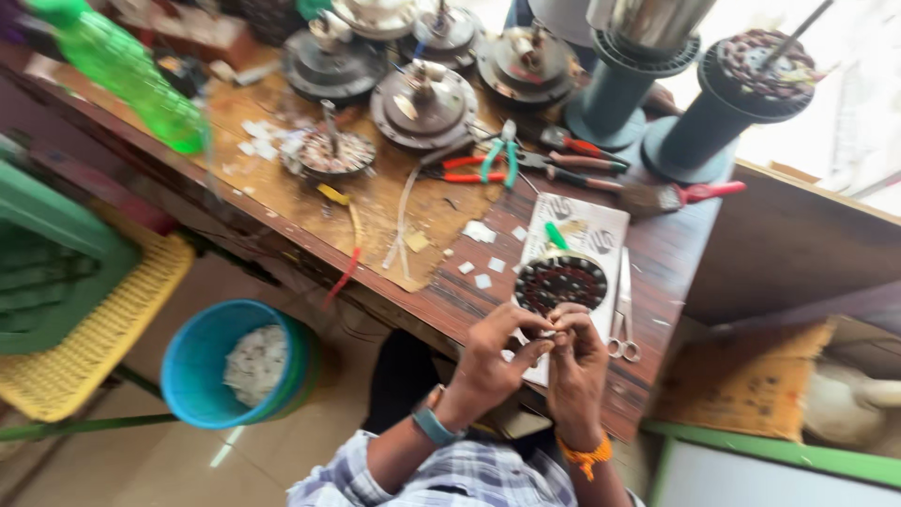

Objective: The person uses a green-handled screwdriver to adjust copper windings on a circular motor stator. They repeatedly insert and remove small white insulating pieces into the stator slots while working at a cluttered workbench.

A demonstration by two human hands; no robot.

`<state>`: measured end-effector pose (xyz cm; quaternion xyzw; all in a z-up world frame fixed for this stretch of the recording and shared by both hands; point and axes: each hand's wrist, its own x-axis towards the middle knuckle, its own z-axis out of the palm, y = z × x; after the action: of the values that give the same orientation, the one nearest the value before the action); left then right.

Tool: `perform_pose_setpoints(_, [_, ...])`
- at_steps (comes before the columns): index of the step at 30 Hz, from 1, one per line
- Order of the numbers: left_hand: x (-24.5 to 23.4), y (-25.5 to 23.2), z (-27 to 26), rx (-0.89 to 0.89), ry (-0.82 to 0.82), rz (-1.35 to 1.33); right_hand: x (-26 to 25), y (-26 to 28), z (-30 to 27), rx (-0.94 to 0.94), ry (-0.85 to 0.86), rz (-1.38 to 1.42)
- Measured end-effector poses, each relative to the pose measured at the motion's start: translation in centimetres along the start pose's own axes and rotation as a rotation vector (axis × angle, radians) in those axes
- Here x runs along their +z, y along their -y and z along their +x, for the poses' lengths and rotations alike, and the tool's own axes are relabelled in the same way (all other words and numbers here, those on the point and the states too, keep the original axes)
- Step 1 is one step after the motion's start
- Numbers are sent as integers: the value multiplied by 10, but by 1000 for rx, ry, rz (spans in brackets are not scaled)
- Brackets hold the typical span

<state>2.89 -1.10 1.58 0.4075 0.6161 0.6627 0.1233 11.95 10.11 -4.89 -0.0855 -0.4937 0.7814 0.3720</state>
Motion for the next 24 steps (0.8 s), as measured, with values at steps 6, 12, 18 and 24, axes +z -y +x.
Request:
perform_pose_setpoints(6, [11,-1,-2,-100,-31,-89,-23,3,-10,-38,132,-94])
perform_pose_setpoints(12, [11,-11,1,66,-3,70,-25,8,-3,-274,-61,-701])
perform_pose_setpoints(18, [-4,4,3,116,71,293,-7,24,4,-487,16,-950])
perform_pose_setpoints(24, [-17,17,4,18,145,56,1,39,6,-348,139,-924])
